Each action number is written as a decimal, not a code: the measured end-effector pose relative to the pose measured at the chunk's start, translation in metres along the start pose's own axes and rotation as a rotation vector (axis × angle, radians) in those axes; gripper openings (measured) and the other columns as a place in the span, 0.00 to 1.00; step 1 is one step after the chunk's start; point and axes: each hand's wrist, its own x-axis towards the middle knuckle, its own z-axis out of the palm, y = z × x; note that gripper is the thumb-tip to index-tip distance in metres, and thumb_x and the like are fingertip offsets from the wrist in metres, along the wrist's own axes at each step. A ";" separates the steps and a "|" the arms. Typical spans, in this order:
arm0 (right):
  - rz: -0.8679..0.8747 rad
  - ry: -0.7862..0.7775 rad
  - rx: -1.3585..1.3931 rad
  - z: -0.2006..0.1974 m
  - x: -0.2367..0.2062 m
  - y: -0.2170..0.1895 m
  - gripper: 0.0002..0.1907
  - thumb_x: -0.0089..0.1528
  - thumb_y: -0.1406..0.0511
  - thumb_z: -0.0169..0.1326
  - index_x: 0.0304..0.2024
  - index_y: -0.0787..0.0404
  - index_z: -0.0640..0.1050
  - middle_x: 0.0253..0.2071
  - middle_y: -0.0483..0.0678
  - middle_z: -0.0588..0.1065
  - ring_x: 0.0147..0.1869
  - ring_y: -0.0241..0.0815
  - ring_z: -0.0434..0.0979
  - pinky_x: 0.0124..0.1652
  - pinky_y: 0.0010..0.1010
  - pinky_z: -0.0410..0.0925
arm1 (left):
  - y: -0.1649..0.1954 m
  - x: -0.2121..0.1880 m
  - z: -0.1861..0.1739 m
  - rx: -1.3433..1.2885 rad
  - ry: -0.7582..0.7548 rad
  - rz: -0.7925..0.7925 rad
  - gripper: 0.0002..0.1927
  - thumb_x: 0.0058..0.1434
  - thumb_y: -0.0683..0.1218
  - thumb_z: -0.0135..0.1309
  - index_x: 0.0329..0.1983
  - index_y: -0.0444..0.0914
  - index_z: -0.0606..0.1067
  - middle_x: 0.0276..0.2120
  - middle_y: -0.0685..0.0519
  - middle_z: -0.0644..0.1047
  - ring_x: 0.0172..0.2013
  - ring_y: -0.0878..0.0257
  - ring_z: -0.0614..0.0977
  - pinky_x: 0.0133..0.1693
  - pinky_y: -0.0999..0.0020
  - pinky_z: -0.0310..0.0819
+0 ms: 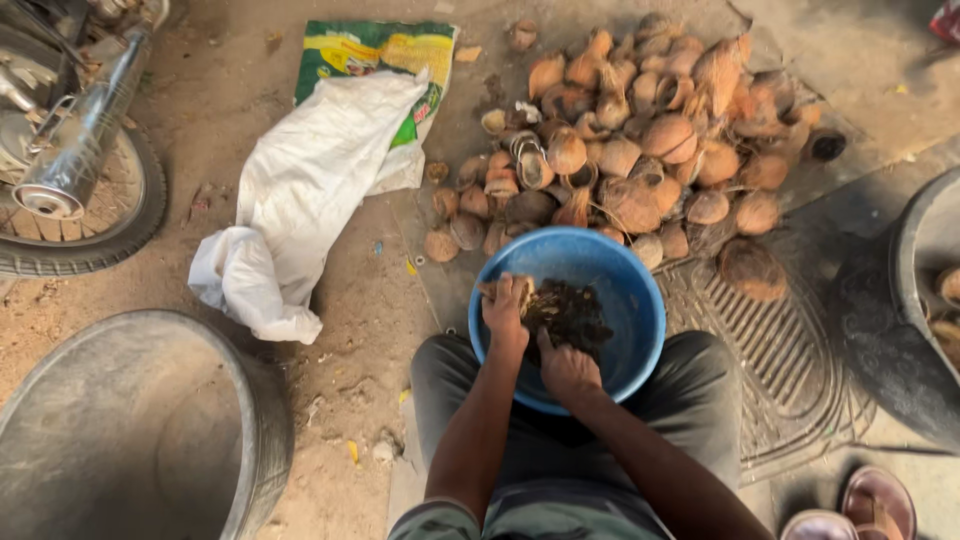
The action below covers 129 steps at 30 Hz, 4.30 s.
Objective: The person sits on the ground and uses a knife to scrape coconut meat from the inside of coconut shells into a blue bowl. The person repeatedly picks up shells, scrapes the interior, and discards the empty shells into a nearby pile.
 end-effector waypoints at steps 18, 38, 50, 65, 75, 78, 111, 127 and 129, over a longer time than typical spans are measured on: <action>-0.463 0.337 0.407 -0.030 -0.024 0.029 0.24 0.69 0.63 0.51 0.68 0.53 0.70 0.31 0.56 0.79 0.31 0.52 0.82 0.30 0.40 0.76 | 0.042 0.008 0.005 -0.025 -0.081 -0.437 0.17 0.63 0.50 0.58 0.52 0.38 0.76 0.46 0.46 0.81 0.48 0.48 0.80 0.49 0.49 0.76; -0.042 -0.130 0.860 -0.059 -0.016 0.026 0.23 0.70 0.61 0.48 0.68 0.58 0.70 0.26 0.51 0.74 0.25 0.44 0.75 0.25 0.38 0.71 | 0.053 0.012 0.016 0.005 -0.055 -0.547 0.27 0.64 0.57 0.57 0.63 0.43 0.71 0.54 0.50 0.75 0.55 0.52 0.73 0.56 0.48 0.66; -0.083 0.028 0.267 -0.041 -0.040 0.007 0.27 0.69 0.61 0.46 0.71 0.51 0.63 0.37 0.63 0.81 0.40 0.62 0.83 0.44 0.49 0.75 | 0.024 0.007 -0.001 -0.159 -0.238 -0.337 0.17 0.59 0.48 0.58 0.48 0.34 0.77 0.41 0.44 0.82 0.41 0.48 0.84 0.42 0.48 0.83; 0.021 0.014 -0.019 -0.032 0.004 0.009 0.31 0.68 0.66 0.39 0.75 0.48 0.59 0.42 0.61 0.79 0.45 0.60 0.83 0.47 0.50 0.76 | 0.013 0.001 0.023 -0.100 0.194 -0.271 0.22 0.65 0.55 0.58 0.54 0.35 0.77 0.43 0.50 0.81 0.40 0.54 0.83 0.41 0.54 0.79; -0.063 -0.046 -0.079 -0.056 -0.030 0.020 0.34 0.68 0.65 0.42 0.77 0.48 0.55 0.40 0.61 0.80 0.41 0.58 0.84 0.42 0.48 0.77 | 0.036 0.007 0.012 0.092 0.024 -0.345 0.22 0.63 0.53 0.61 0.55 0.36 0.78 0.46 0.49 0.82 0.42 0.55 0.84 0.40 0.57 0.79; -0.070 0.018 -0.145 -0.049 -0.027 0.015 0.35 0.67 0.64 0.44 0.77 0.48 0.54 0.44 0.63 0.78 0.43 0.59 0.84 0.41 0.48 0.78 | 0.032 -0.001 0.020 0.104 0.196 -0.337 0.22 0.63 0.51 0.61 0.55 0.35 0.77 0.48 0.49 0.79 0.42 0.56 0.82 0.41 0.53 0.78; -0.081 0.084 -0.155 -0.042 -0.014 0.004 0.34 0.68 0.64 0.44 0.77 0.49 0.55 0.44 0.62 0.78 0.43 0.60 0.83 0.42 0.49 0.77 | 0.028 0.001 0.019 -0.161 0.260 -0.150 0.20 0.71 0.56 0.45 0.53 0.35 0.72 0.37 0.42 0.77 0.29 0.50 0.79 0.30 0.54 0.76; 0.220 0.061 0.315 -0.020 0.018 0.005 0.25 0.70 0.58 0.43 0.70 0.48 0.64 0.47 0.65 0.79 0.53 0.68 0.79 0.54 0.56 0.71 | 0.022 0.004 0.024 -0.431 0.272 -0.244 0.23 0.75 0.57 0.38 0.61 0.38 0.71 0.52 0.49 0.78 0.50 0.51 0.80 0.51 0.51 0.76; 0.259 0.091 0.337 -0.029 0.012 0.016 0.22 0.70 0.56 0.44 0.67 0.48 0.67 0.47 0.66 0.79 0.53 0.70 0.79 0.55 0.55 0.72 | 0.031 0.006 0.021 -0.469 -0.045 -0.201 0.21 0.76 0.56 0.38 0.57 0.38 0.72 0.49 0.49 0.78 0.46 0.52 0.79 0.48 0.52 0.76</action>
